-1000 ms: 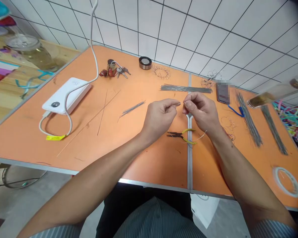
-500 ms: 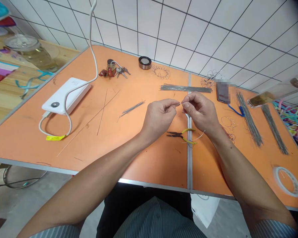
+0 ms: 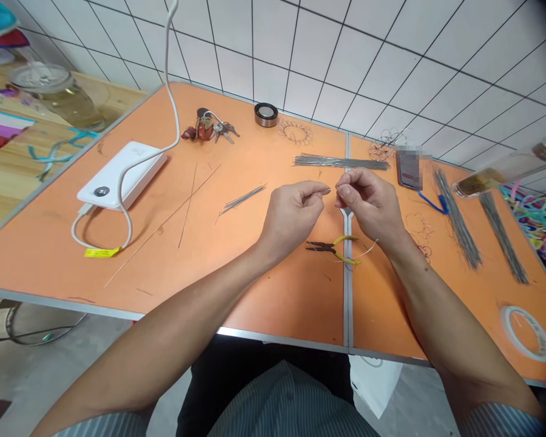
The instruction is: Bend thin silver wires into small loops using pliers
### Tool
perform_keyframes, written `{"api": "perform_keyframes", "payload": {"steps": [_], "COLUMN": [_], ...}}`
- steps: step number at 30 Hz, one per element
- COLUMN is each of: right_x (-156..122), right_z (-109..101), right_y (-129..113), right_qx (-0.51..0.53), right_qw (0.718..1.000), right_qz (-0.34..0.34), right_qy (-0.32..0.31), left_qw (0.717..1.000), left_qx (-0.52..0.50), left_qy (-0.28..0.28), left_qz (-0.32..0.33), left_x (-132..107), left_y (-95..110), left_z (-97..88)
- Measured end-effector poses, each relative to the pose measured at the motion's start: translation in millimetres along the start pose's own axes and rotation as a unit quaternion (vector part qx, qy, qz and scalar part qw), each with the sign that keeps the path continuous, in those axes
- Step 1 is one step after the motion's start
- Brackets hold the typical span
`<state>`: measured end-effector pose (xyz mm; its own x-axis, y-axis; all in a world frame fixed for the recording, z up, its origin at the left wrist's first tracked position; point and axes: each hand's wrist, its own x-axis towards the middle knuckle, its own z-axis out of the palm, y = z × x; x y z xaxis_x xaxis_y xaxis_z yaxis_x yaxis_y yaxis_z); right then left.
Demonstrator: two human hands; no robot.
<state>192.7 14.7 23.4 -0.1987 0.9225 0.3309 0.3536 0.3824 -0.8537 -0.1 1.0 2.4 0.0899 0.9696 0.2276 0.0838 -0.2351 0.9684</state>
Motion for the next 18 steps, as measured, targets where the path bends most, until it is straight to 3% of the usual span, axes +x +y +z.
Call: {"api": "perform_keyframes", "payload": {"steps": [10, 18], "right_x": [-2.5, -3.0], "right_z": [-2.5, -2.7], "right_y": [8.5, 11.4], "right_qx": [-0.113, -0.081], "right_qw": [0.991, 0.996], "right_qz": [-0.066, -0.032], "right_qy": [0.003, -0.024], "left_qw": [1.0, 1.0], "left_qx": [-0.004, 0.011], "left_qy": [-0.003, -0.01], "left_qz": [-0.005, -0.003], "left_x": [0.3, -0.7], "left_y": [-2.0, -3.5], "left_z": [-0.3, -0.4]}}
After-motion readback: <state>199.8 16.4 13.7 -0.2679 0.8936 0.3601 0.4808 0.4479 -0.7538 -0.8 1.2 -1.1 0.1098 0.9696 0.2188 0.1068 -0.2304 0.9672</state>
